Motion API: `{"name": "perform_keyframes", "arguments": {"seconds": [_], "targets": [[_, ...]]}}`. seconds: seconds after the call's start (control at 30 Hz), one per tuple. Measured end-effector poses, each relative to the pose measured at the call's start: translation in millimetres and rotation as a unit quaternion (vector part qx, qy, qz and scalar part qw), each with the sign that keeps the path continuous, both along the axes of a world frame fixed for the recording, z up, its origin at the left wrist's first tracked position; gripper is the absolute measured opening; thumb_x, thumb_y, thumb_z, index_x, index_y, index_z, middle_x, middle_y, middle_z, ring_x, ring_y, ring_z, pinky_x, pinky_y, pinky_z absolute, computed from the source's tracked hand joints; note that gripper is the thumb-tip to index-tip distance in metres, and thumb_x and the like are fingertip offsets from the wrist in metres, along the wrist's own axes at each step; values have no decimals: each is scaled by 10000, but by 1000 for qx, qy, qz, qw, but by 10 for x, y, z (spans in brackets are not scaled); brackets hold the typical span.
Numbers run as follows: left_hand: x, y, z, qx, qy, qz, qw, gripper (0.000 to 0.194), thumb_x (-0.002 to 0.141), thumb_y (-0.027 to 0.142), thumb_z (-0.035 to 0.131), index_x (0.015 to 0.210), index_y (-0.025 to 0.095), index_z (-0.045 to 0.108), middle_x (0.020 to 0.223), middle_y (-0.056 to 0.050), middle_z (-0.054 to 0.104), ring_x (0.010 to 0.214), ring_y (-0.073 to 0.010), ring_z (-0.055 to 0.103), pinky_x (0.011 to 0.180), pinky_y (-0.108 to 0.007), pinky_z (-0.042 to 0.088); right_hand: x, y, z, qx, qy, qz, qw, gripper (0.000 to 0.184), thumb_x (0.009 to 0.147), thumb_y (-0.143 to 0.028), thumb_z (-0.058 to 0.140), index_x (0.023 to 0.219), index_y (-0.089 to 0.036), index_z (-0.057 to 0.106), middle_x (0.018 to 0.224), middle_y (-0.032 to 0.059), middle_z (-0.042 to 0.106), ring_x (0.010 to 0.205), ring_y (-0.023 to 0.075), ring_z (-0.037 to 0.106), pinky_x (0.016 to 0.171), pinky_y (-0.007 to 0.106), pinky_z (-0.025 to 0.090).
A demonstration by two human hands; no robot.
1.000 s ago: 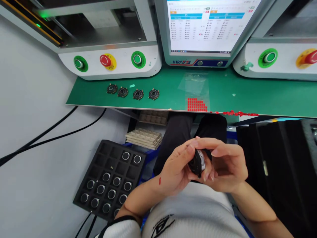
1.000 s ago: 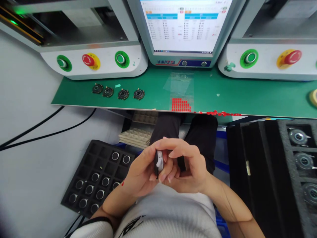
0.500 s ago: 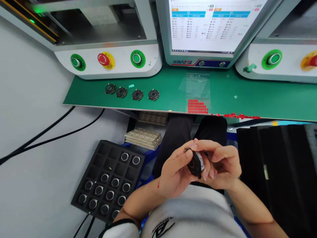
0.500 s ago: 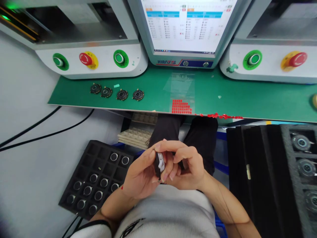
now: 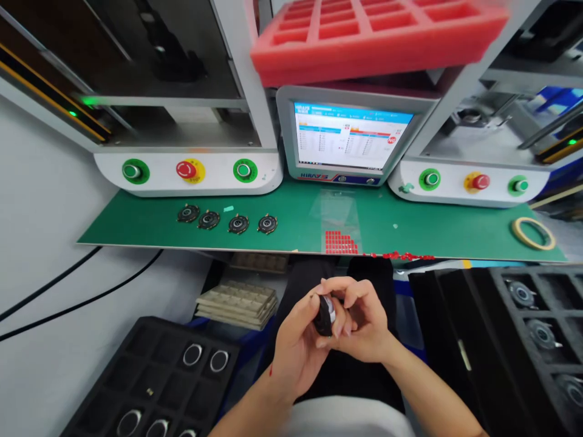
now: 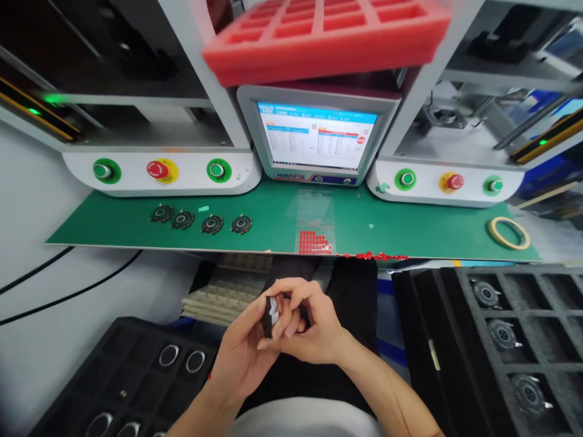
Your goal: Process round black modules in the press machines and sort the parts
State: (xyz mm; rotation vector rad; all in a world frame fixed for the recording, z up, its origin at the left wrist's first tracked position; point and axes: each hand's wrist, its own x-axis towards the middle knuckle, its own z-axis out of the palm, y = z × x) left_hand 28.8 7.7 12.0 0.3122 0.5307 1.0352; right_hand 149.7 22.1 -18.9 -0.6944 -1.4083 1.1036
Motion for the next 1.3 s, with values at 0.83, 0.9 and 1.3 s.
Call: {"name": "perform_keyframes", "arguments": {"seconds": [0.83, 0.9, 1.3], "targets": [[-82, 328, -1012, 265, 550, -52, 790, 167, 895, 278, 474, 905, 176, 606, 909, -81, 678, 882, -220, 636, 842, -370, 488, 1033, 1654, 168, -61, -737, -81, 668, 421, 738, -206, 786, 1084, -119, 562, 947, 104, 680, 898, 258, 663, 769, 374, 528], [-76, 365, -1263, 361, 646, -32, 672, 176, 891, 207, 440, 912, 178, 612, 937, -88, 675, 927, -252, 617, 855, -414, 478, 1005, 1708, 126, -71, -754, -60, 650, 348, 834, -299, 709, 1105, -123, 580, 990, 77, 670, 906, 209, 654, 803, 376, 534], [-145, 550, -1781, 554, 652, 169, 490, 166, 888, 115, 483, 899, 190, 631, 884, -31, 701, 848, -171, 653, 806, -283, 454, 2454, 2520, 944, -122, -767, -241, 582, 264, 936, -364, 579, 1077, -145, 626, 1068, 67, 658, 945, 178, 645, 855, 390, 542]]}}
